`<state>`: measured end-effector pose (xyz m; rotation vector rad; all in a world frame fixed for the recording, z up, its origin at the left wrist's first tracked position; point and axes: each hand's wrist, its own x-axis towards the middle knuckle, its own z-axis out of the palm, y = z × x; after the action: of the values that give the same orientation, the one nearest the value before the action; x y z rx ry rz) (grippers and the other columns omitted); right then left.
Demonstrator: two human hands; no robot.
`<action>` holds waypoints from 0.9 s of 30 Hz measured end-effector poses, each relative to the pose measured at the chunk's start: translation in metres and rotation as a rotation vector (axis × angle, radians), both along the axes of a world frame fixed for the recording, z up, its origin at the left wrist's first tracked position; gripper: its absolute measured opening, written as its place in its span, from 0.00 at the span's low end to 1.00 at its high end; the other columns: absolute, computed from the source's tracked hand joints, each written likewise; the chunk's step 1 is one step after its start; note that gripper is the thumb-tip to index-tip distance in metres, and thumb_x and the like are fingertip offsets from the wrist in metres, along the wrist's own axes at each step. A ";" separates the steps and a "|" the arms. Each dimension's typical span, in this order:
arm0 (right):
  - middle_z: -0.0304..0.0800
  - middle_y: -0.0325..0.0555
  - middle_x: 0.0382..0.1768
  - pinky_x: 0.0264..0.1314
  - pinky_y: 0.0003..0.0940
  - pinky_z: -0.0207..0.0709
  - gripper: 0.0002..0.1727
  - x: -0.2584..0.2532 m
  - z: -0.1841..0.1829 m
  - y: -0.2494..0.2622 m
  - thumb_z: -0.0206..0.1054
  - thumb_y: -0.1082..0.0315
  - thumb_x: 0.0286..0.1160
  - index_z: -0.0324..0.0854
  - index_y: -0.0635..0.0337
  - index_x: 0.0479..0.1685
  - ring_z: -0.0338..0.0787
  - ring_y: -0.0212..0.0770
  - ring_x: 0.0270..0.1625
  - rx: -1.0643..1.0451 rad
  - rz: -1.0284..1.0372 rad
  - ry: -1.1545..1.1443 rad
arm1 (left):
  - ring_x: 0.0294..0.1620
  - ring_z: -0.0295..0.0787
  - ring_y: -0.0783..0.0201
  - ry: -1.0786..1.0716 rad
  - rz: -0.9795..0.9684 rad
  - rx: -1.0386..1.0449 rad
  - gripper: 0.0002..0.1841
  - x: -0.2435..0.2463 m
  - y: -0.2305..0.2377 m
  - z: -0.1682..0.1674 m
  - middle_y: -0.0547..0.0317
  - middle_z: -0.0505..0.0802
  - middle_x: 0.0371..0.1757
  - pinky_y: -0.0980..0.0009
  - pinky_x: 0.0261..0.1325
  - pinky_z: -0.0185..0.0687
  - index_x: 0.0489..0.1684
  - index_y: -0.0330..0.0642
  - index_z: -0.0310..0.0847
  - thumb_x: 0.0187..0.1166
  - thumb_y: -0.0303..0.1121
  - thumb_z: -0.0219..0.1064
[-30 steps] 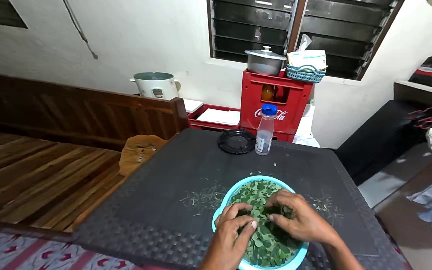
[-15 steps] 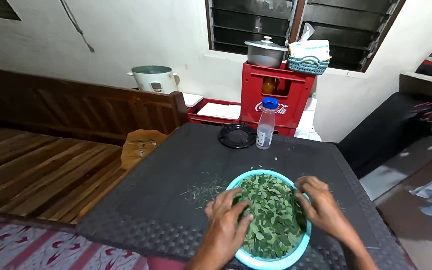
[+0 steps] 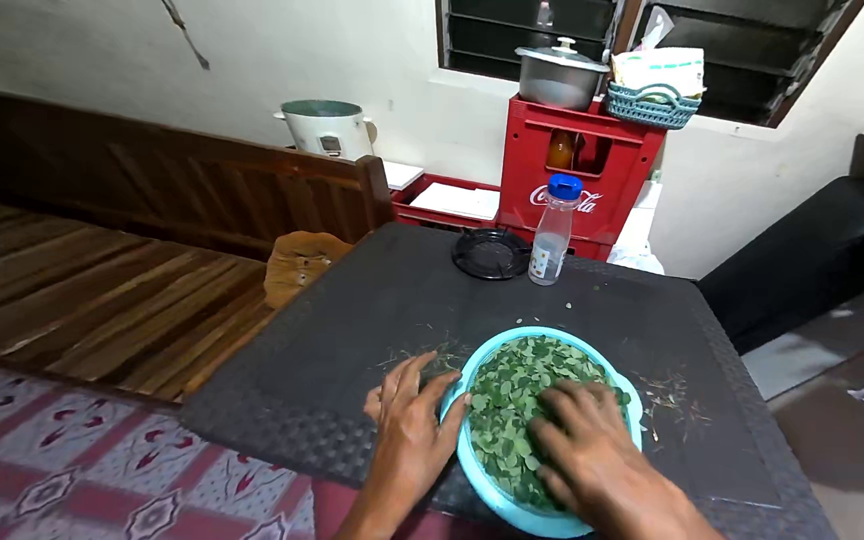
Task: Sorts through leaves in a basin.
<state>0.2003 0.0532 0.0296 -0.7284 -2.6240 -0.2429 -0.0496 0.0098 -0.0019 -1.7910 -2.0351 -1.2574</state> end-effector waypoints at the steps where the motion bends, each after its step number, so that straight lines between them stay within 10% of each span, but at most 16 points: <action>1: 0.88 0.49 0.67 0.68 0.75 0.73 0.25 -0.018 0.000 -0.003 0.82 0.47 0.54 0.89 0.42 0.55 0.82 0.62 0.75 -0.008 0.052 -0.067 | 0.75 0.77 0.41 -0.002 0.000 0.004 0.21 0.002 -0.001 -0.002 0.54 0.89 0.69 0.29 0.68 0.60 0.43 0.58 0.96 0.73 0.58 0.61; 6: 0.68 0.65 0.84 0.75 0.90 0.49 0.41 -0.074 0.005 0.006 0.89 0.56 0.48 0.82 0.55 0.71 0.59 0.77 0.88 -0.277 0.116 -0.469 | 0.77 0.76 0.38 0.027 -0.004 -0.007 0.20 0.021 -0.001 -0.023 0.50 0.87 0.72 0.28 0.69 0.60 0.54 0.58 0.93 0.76 0.51 0.59; 9: 0.74 0.65 0.79 0.73 0.90 0.53 0.26 -0.085 0.007 0.016 0.79 0.69 0.65 0.84 0.56 0.67 0.63 0.77 0.85 -0.337 0.069 -0.563 | 0.76 0.76 0.34 0.038 0.023 0.004 0.24 0.024 0.001 -0.030 0.45 0.86 0.72 0.29 0.66 0.61 0.66 0.54 0.88 0.73 0.48 0.60; 13: 0.91 0.53 0.57 0.59 0.71 0.79 0.11 -0.070 0.018 0.030 0.74 0.73 0.67 0.92 0.52 0.47 0.86 0.64 0.65 -0.255 0.056 -0.381 | 0.76 0.75 0.34 0.039 0.022 0.002 0.28 0.024 0.000 -0.027 0.45 0.85 0.72 0.28 0.65 0.61 0.73 0.54 0.82 0.70 0.47 0.63; 19: 0.92 0.45 0.49 0.58 0.51 0.87 0.20 -0.031 0.041 0.072 0.79 0.75 0.44 0.91 0.53 0.44 0.91 0.47 0.55 -0.371 0.152 -0.085 | 0.75 0.75 0.34 0.046 0.016 0.006 0.29 0.026 0.001 -0.025 0.45 0.85 0.73 0.30 0.65 0.62 0.75 0.55 0.81 0.70 0.48 0.63; 27: 0.95 0.38 0.51 0.60 0.33 0.88 0.17 -0.005 0.049 0.083 0.80 0.63 0.64 0.89 0.57 0.51 0.92 0.31 0.54 -0.719 0.264 0.489 | 0.76 0.75 0.35 0.044 0.000 0.016 0.29 0.021 0.003 -0.022 0.46 0.85 0.73 0.28 0.65 0.61 0.75 0.56 0.81 0.71 0.50 0.63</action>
<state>0.1950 0.1365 0.0788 -0.5383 -2.2566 0.8801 -0.0286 0.0127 -0.0241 -1.7957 -1.9958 -1.2199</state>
